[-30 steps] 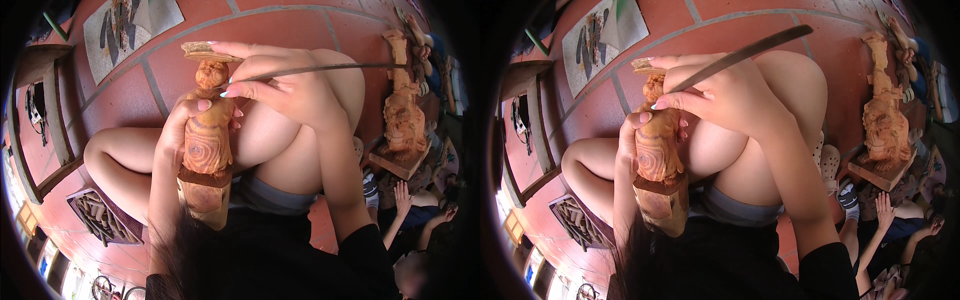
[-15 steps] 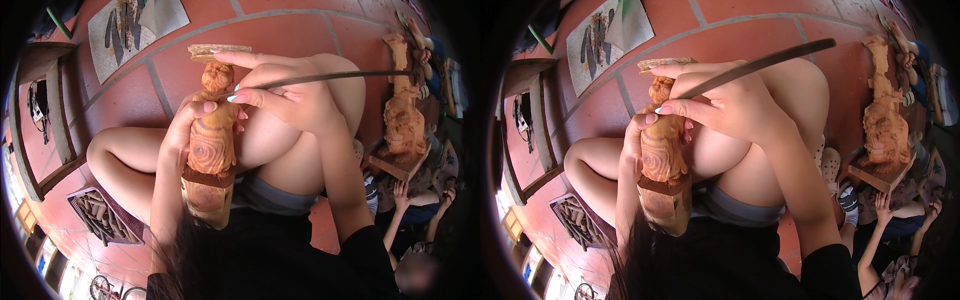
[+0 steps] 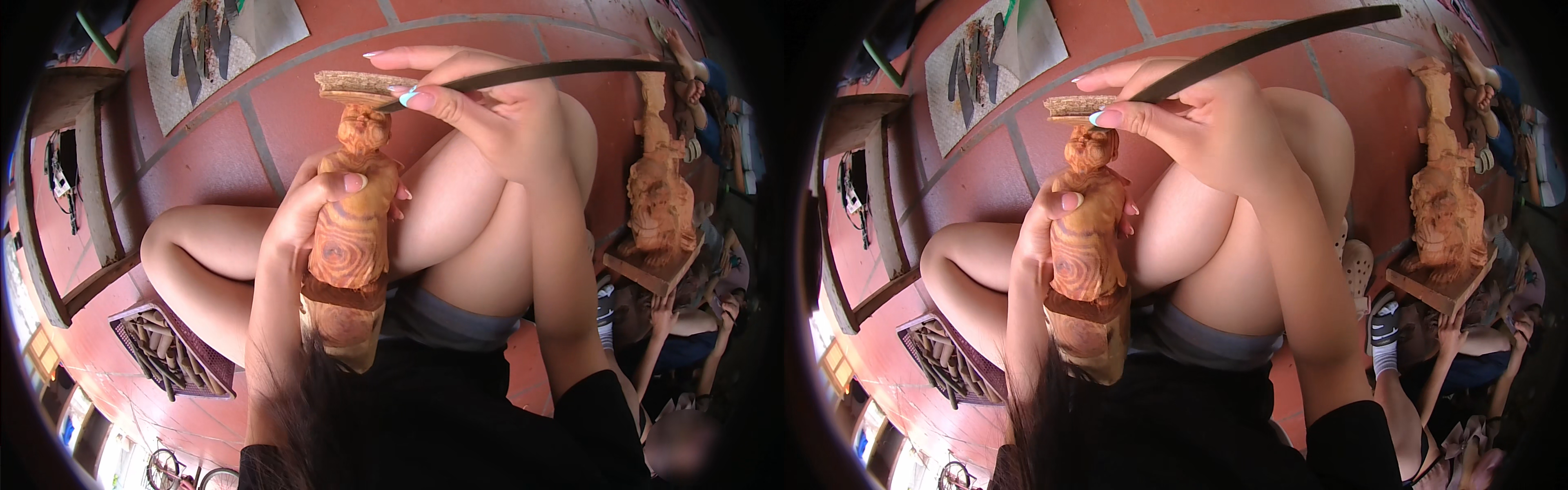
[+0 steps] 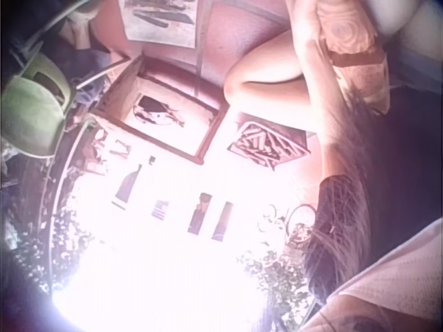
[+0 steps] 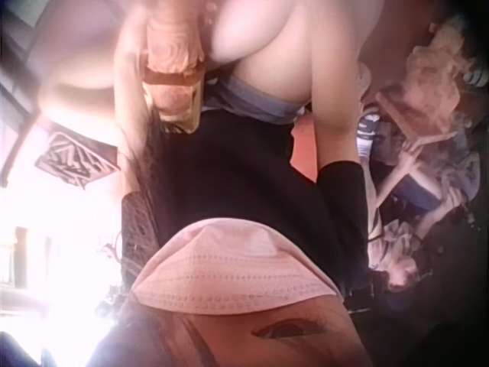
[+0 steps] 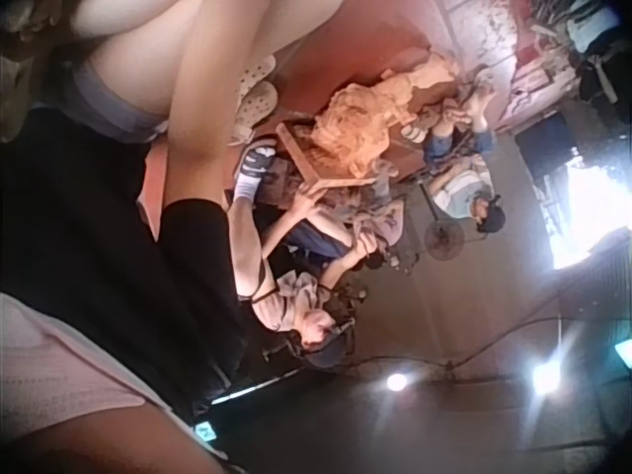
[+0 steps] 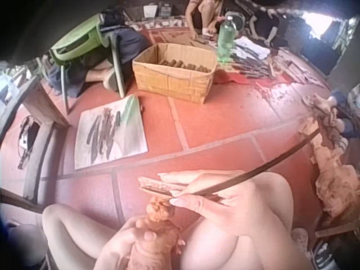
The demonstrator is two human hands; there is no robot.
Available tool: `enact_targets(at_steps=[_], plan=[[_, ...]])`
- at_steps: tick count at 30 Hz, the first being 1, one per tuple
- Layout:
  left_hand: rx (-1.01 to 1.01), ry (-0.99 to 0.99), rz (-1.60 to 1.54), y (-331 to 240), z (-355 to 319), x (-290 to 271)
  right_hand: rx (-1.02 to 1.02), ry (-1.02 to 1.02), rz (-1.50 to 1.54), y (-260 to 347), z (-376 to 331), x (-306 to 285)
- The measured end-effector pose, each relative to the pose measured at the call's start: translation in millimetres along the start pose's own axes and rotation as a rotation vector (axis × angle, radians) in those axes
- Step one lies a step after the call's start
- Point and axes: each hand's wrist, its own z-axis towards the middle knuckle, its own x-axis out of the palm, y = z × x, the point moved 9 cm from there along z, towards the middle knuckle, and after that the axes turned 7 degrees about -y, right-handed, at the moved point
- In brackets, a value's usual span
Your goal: The person sits on the floor and carves a wooden figurine using a chisel. They hold the wood in their left hand and use the chisel in their right hand to shape the piece, rotating it to access different sides.
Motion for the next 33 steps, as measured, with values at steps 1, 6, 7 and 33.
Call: enact_targets(at_steps=[1, 6, 7, 33], plan=[[-0.015, -0.008, -0.027, 1, 0, -1, 0.028, -0.002, 0.038, -2, 2, -3], [-0.029, 0.002, -0.037, 3, 0, -4, 0.013, 0.002, -0.054, -8, -2, 1], [-0.018, 0.011, -0.022, 1, 0, -2, 0.010, -0.005, -0.054, -5, 0, -1], [-0.013, 0.015, 0.010, -4, -2, 3, -0.049, -0.032, 0.077, -2, -3, -4]])
